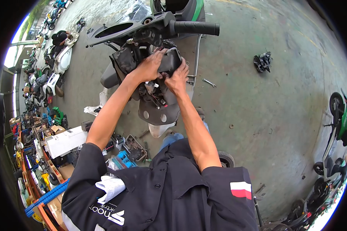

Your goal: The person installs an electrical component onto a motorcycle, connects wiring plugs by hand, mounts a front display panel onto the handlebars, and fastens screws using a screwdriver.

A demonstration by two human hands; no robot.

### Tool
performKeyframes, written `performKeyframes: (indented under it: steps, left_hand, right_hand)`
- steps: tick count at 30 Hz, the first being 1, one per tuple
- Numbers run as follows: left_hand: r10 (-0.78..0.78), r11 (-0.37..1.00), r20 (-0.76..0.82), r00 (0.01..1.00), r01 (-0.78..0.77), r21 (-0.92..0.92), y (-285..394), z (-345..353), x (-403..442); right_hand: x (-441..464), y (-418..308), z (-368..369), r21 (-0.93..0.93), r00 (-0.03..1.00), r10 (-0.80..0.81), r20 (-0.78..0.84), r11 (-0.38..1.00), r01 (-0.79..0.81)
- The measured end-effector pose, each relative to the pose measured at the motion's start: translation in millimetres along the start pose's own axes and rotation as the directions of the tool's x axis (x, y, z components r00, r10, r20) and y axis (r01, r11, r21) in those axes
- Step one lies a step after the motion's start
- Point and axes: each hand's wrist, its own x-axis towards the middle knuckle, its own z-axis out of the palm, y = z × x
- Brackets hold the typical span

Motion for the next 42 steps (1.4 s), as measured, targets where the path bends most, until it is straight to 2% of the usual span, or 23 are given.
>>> performKeyframes:
  steps: [1,3,9,12,14,16,17,20,22,24,26,28,30,32,35,36,38,40,42]
  left_hand:
    - [-0.009,1.000,0.004,1.000,0.009,-0.003,-0.3,1.3,-1.6]
    - [-0.051,0.997,-0.018,0.999,0.052,0.053,2.1,6.3,-0.4]
    - [-0.031,0.995,-0.145,0.989,0.044,0.089,3.3,12.2,4.1]
    - [-0.100,0.994,-0.093,0.991,0.105,0.044,10.9,7.7,5.2]
    - [-0.070,0.992,-0.105,0.992,0.080,0.096,3.7,7.2,5.9]
    - [-0.020,1.000,-0.046,0.999,0.020,0.001,4.8,1.9,1.7]
    - [-0.022,1.000,-0.061,0.998,0.022,0.007,3.2,-1.5,5.4]
    - [0.040,0.999,-0.024,0.999,-0.041,-0.022,-3.4,-3.3,9.9]
    - [-0.025,0.997,0.043,0.999,0.028,-0.074,-3.8,-3.0,12.3]
    - [-0.044,0.995,0.063,0.997,0.049,-0.087,-7.8,-1.8,14.3]
    - [-0.066,0.992,0.087,0.994,0.075,-0.103,-9.7,-0.6,13.8]
    - [0.002,0.988,0.058,0.998,0.007,-0.154,-14.7,0.1,15.2]
    - [0.027,0.990,0.023,0.999,-0.024,-0.140,-18.5,5.6,15.4]
    - [0.038,0.997,-0.013,0.999,-0.039,-0.064,-13.0,4.4,15.9]
    - [0.018,0.997,-0.032,0.999,-0.021,-0.078,-16.1,10.8,16.8]
    - [0.025,0.998,-0.050,0.998,-0.027,-0.052,-17.3,10.3,16.8]
    - [0.051,0.996,-0.065,0.997,-0.056,-0.070,-17.2,10.4,17.0]
    - [0.071,0.993,-0.092,0.993,-0.079,-0.086,-16.4,12.7,14.3]
    - [0.101,0.987,-0.148,0.984,-0.118,-0.109,-21.2,12.4,12.3]
  right_hand:
    - [-1.5,-5.4,4.6,0.000,1.000,0.003,0.010,1.000,-0.003]
    - [-2.8,-12.3,11.3,-0.092,0.988,0.150,-0.042,0.984,-0.153]
    - [-6.4,-24.0,24.7,-0.190,0.975,0.153,-0.161,0.965,-0.183]
    - [-7.9,-20.2,22.5,-0.212,0.982,0.120,-0.149,0.966,-0.150]
    - [-2.1,-17.5,17.9,-0.174,0.979,0.144,-0.146,0.970,-0.169]
    - [0.6,-0.9,8.1,-0.008,0.992,0.126,0.025,0.992,-0.126]
    - [3.3,4.3,7.1,0.027,0.994,0.107,0.020,0.994,-0.108]
    - [11.6,6.2,11.4,-0.029,0.987,0.149,0.065,0.989,-0.148]
    - [13.8,5.1,9.6,-0.011,0.991,0.126,0.054,0.992,-0.126]
    - [13.9,0.7,8.9,-0.023,0.971,0.226,0.079,0.974,-0.224]
    - [18.4,1.5,1.3,-0.025,0.963,0.237,0.128,0.971,-0.236]
    - [20.7,-1.0,2.6,-0.025,0.954,0.244,0.174,0.970,-0.243]
    - [15.8,-3.4,7.6,-0.069,0.967,0.237,0.092,0.971,-0.231]
    - [11.6,-9.1,13.3,-0.111,0.953,0.291,0.081,0.953,-0.282]
    - [13.6,-18.6,27.9,-0.165,0.937,0.341,-0.082,0.922,-0.350]
    - [13.7,-11.1,26.9,-0.166,0.934,0.347,-0.083,0.920,-0.356]
    - [19.8,5.0,15.9,-0.086,0.977,0.207,0.051,0.976,-0.202]
    - [22.2,16.6,14.1,-0.120,0.987,0.155,0.043,0.982,-0.149]
    - [22.8,26.4,8.9,-0.094,0.996,-0.065,0.056,0.993,0.070]
